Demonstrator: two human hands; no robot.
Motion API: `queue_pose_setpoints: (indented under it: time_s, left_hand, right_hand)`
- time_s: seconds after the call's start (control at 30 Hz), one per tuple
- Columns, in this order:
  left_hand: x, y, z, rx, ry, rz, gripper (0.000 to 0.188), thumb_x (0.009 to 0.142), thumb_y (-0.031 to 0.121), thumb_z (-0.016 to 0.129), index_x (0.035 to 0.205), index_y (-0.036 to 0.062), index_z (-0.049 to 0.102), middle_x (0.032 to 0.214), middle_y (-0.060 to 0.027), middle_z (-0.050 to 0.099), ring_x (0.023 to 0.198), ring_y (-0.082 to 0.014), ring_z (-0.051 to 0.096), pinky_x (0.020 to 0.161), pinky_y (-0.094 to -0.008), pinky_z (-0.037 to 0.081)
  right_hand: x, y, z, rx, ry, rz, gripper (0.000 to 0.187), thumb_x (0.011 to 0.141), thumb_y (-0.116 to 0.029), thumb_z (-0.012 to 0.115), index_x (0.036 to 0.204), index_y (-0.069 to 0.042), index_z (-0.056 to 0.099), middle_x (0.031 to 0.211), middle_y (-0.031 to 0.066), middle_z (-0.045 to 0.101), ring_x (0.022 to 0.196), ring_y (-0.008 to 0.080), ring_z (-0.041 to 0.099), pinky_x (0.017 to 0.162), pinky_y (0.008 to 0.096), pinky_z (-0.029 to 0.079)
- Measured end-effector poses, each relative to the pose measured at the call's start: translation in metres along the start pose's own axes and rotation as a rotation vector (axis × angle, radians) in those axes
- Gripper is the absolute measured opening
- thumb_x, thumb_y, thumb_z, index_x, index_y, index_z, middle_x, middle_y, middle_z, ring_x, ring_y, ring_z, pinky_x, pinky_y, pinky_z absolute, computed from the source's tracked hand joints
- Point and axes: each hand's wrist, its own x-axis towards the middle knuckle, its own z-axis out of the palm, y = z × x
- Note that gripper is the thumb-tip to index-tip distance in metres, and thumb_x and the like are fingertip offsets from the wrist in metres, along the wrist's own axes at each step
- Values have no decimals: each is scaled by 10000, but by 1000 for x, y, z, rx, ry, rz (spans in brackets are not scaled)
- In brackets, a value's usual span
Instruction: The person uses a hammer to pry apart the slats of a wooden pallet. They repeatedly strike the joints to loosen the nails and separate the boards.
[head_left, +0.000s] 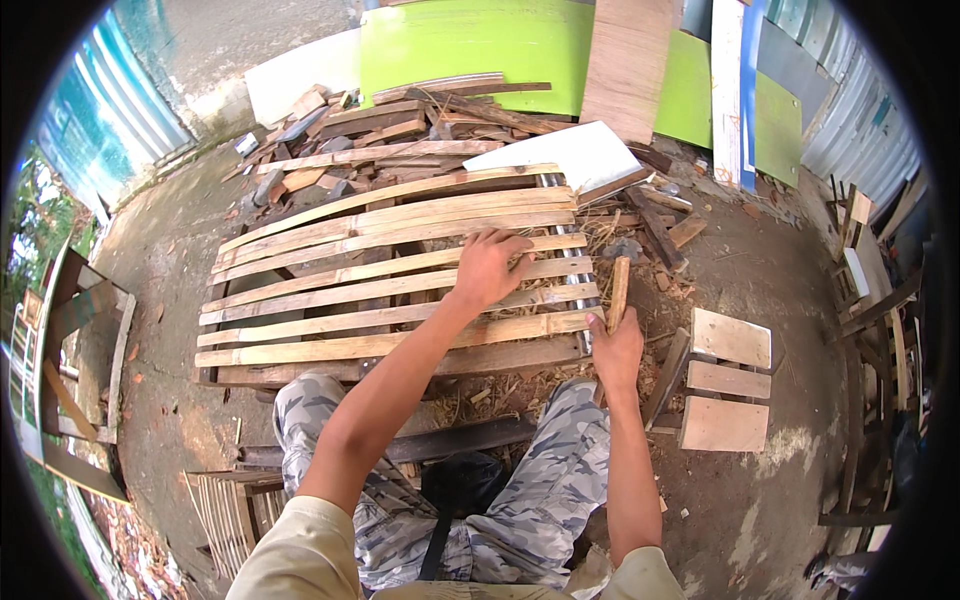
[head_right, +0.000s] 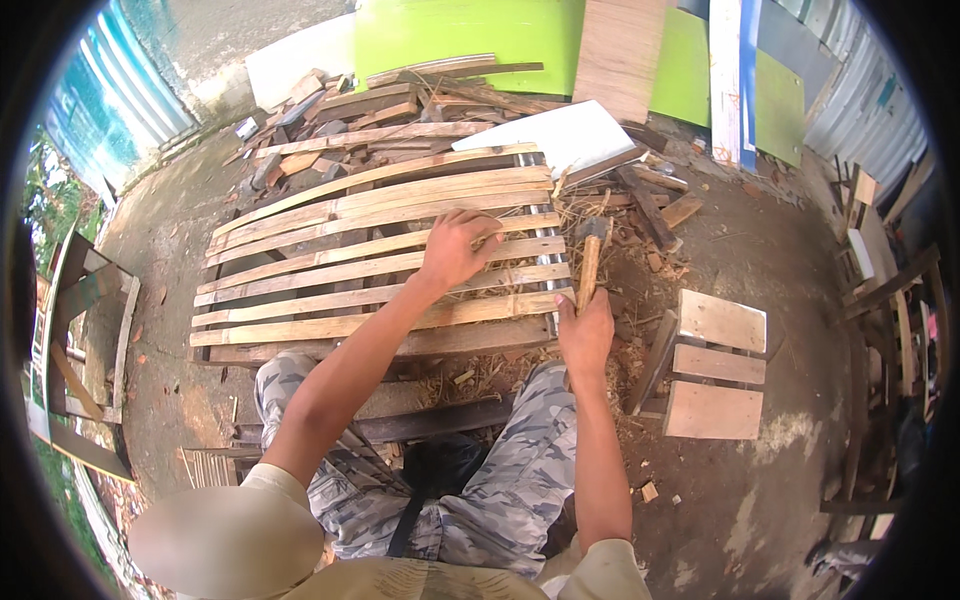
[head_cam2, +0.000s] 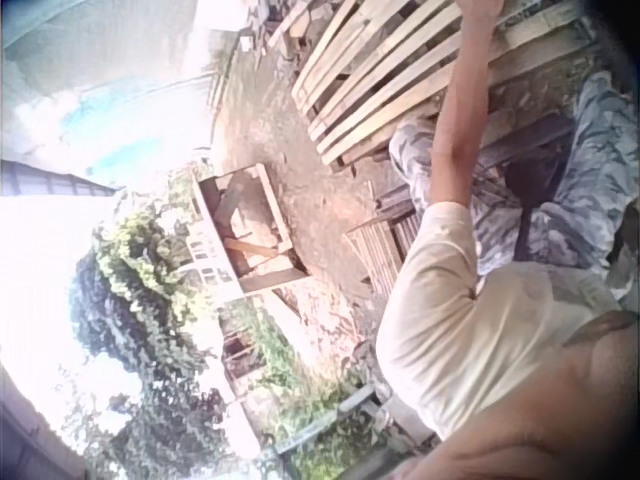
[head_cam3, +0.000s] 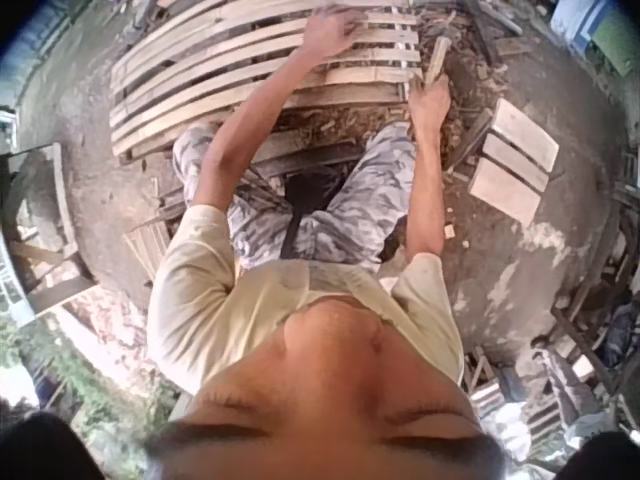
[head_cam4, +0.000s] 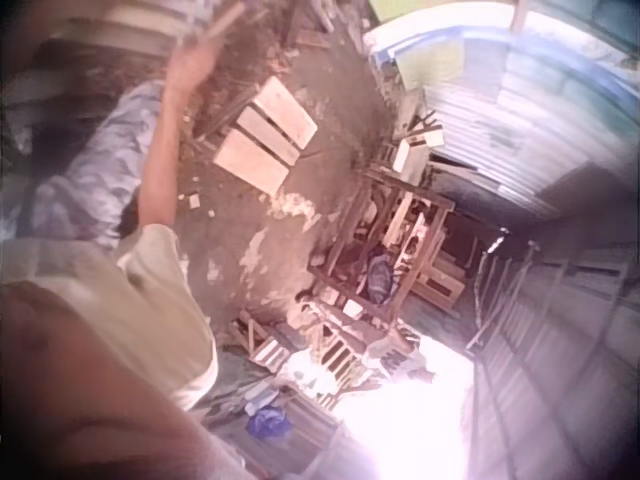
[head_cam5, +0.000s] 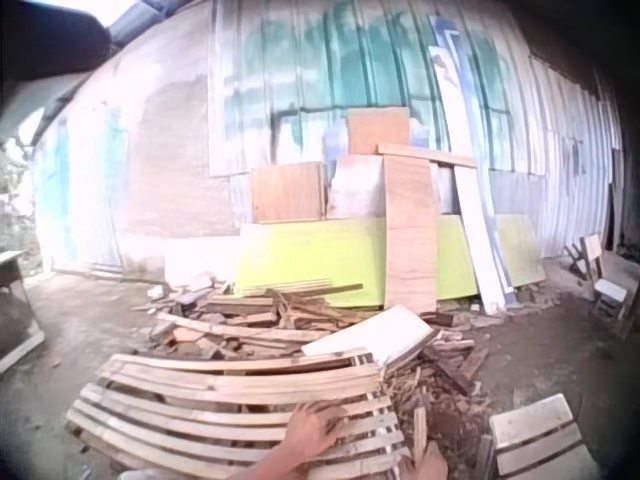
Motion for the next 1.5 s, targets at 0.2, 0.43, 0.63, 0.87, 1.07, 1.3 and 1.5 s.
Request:
queue_pose_setpoints:
  time_s: [0.2, 0.43, 0.63, 0.87, 1.07, 1.3, 1.5]
  left_hand:
    - [2, 9, 5, -6, 31, -75, 224, 880, 213, 689, 1060, 92, 746, 1104, -131, 703, 1094, -340, 630, 964, -460, 497]
    - [51, 17, 51, -26, -10, -59, 236, 880, 214, 716, 1053, 58, 755, 1067, -152, 703, 1049, -370, 626, 923, -457, 507]
    - [58, 13, 66, -169, -96, 4, 232, 880, 266, 740, 957, 49, 770, 1006, -161, 712, 1017, -372, 630, 902, -461, 501]
    - [55, 12, 63, -280, -67, -33, 237, 902, 258, 723, 977, 36, 760, 987, -169, 721, 984, -375, 648, 874, -452, 510]
    - [54, 18, 59, -271, -72, -95, 210, 911, 234, 699, 985, 46, 756, 936, -190, 722, 885, -388, 670, 803, -455, 525]
    - [58, 29, 51, -299, -177, -241, 197, 901, 205, 662, 954, 33, 743, 887, -214, 710, 800, -392, 665, 749, -471, 523]
    - [59, 24, 59, -333, -152, -217, 212, 872, 186, 652, 909, -18, 695, 858, -238, 684, 839, -404, 654, 773, -472, 517]
  right_hand:
    - [1, 4, 0, 1, -5, -39, 398, 880, -248, 755, 1019, 58, 542, 932, 300, 647, 894, 509, 618, 775, 533, 475]
    - [4, 3, 3, 3, -24, -33, 381, 890, -266, 756, 1008, 41, 563, 892, 276, 672, 881, 483, 655, 762, 505, 499]
    - [5, 4, 2, -21, -19, -26, 396, 895, -283, 751, 979, 49, 552, 890, 279, 670, 877, 491, 648, 761, 510, 494]
    - [2, 4, 4, -30, -11, -20, 389, 901, -284, 748, 963, 41, 544, 843, 276, 656, 849, 493, 637, 744, 514, 485]
    - [-1, -6, -2, -17, -58, 23, 381, 897, -265, 742, 978, 51, 544, 919, 297, 642, 909, 509, 616, 778, 532, 471]
    - [-1, -10, -6, -41, -81, 66, 363, 901, -241, 742, 965, 58, 546, 936, 286, 635, 892, 492, 624, 757, 518, 479]
    - [-1, -2, 0, -47, -15, 14, 359, 910, -275, 741, 973, 25, 554, 826, 248, 646, 815, 468, 633, 726, 506, 478]
